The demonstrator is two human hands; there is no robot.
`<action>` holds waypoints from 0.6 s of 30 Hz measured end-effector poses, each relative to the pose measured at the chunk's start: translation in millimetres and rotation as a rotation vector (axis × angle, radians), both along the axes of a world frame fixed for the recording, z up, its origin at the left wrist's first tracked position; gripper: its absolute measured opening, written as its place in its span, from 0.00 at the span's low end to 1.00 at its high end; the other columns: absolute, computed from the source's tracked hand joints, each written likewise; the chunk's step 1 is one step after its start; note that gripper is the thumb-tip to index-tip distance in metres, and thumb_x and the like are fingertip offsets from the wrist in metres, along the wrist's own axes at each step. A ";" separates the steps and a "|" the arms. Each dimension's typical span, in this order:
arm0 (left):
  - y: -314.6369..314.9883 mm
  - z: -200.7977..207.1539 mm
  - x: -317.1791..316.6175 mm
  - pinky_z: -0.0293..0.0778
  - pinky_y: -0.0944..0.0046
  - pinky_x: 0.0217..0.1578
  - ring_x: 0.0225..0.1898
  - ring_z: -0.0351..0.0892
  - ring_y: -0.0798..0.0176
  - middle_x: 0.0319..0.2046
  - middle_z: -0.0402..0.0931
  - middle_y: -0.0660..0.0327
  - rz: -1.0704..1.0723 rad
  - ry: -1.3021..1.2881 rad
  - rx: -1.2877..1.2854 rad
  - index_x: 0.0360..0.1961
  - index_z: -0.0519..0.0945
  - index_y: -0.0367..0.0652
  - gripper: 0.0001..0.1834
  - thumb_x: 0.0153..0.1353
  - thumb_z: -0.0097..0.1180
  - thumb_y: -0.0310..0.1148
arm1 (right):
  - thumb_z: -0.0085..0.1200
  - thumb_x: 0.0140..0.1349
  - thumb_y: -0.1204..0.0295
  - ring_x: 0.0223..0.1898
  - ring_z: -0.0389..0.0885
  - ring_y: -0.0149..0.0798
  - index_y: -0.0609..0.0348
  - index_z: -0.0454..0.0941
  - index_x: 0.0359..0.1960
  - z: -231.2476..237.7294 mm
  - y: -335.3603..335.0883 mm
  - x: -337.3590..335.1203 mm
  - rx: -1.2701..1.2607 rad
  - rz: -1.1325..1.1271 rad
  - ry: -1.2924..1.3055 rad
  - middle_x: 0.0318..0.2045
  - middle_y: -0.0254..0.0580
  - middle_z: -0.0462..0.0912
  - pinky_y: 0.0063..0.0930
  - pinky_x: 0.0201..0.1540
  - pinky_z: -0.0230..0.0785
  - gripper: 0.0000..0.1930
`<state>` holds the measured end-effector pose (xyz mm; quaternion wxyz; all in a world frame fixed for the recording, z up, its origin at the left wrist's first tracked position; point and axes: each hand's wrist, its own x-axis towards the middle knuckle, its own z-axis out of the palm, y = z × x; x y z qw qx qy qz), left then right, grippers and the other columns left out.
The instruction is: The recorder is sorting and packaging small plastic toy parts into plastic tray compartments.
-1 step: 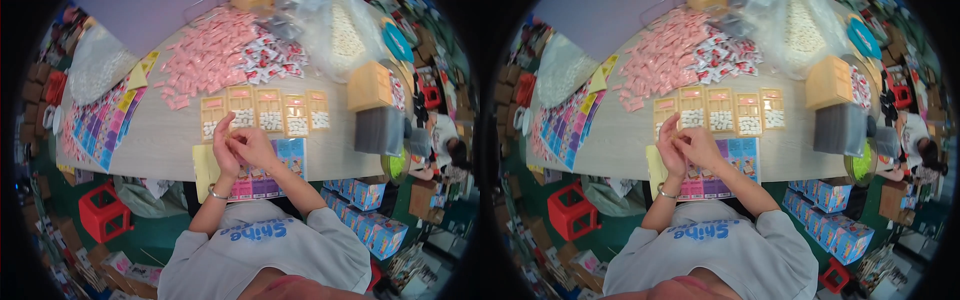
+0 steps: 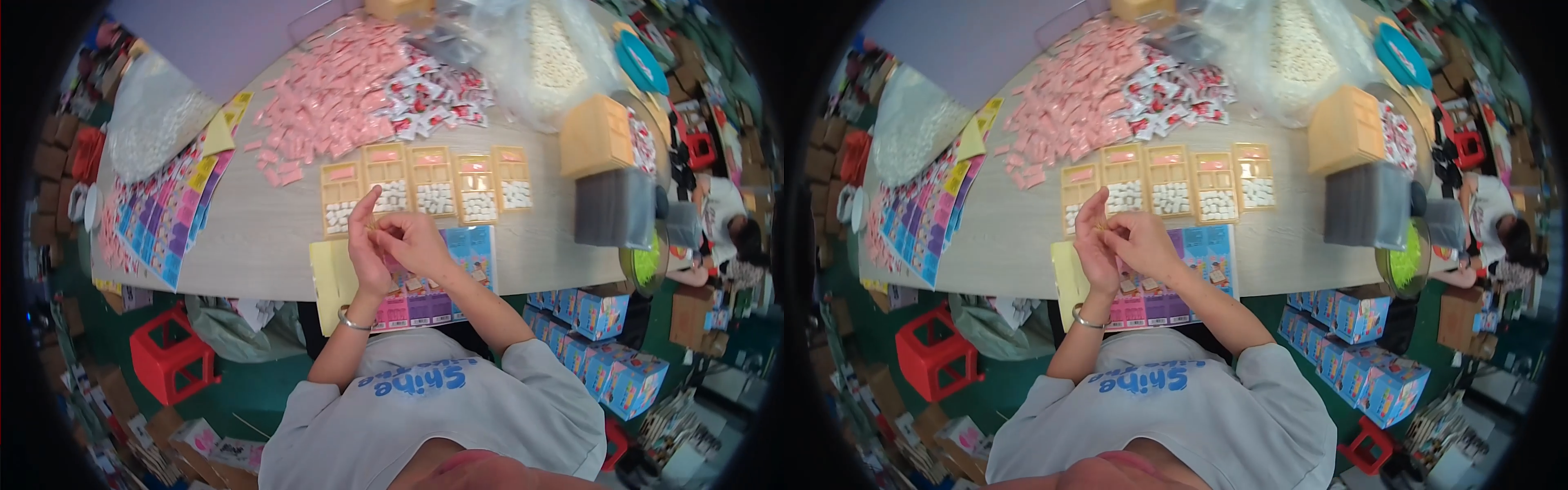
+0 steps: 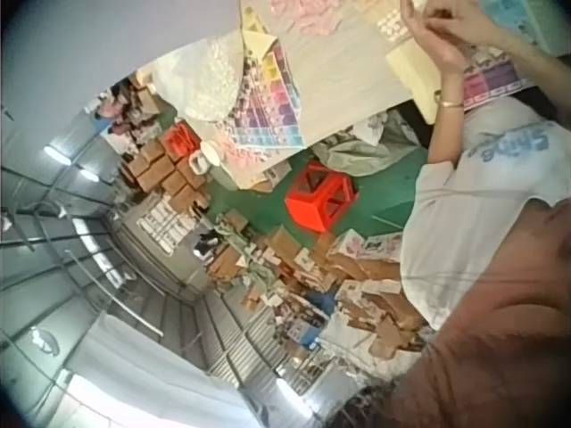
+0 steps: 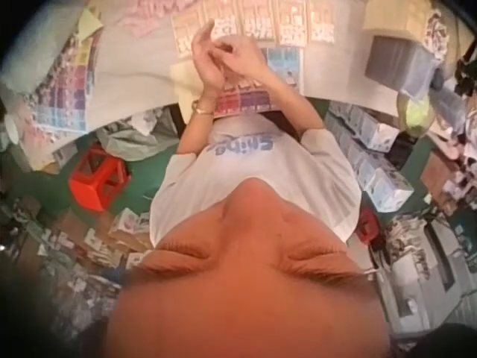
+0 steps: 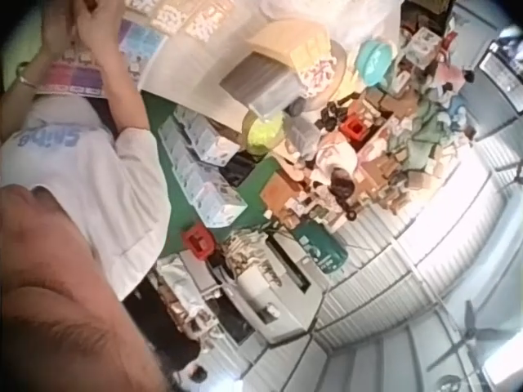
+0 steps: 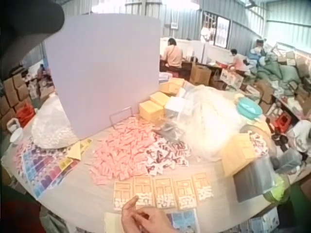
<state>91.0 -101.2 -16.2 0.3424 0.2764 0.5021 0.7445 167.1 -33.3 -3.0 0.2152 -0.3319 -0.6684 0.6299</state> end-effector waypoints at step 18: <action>212.4 -7.8 -39.5 0.78 0.55 0.38 0.37 0.84 0.52 0.35 0.83 0.55 -0.027 1.410 -0.467 0.39 0.87 0.43 0.14 0.57 0.65 0.41 | 0.54 0.66 0.57 0.42 0.84 0.58 0.53 0.86 0.40 39.4 159.5 498.9 0.621 -1.008 -1.473 0.37 0.54 0.85 0.51 0.44 0.76 0.15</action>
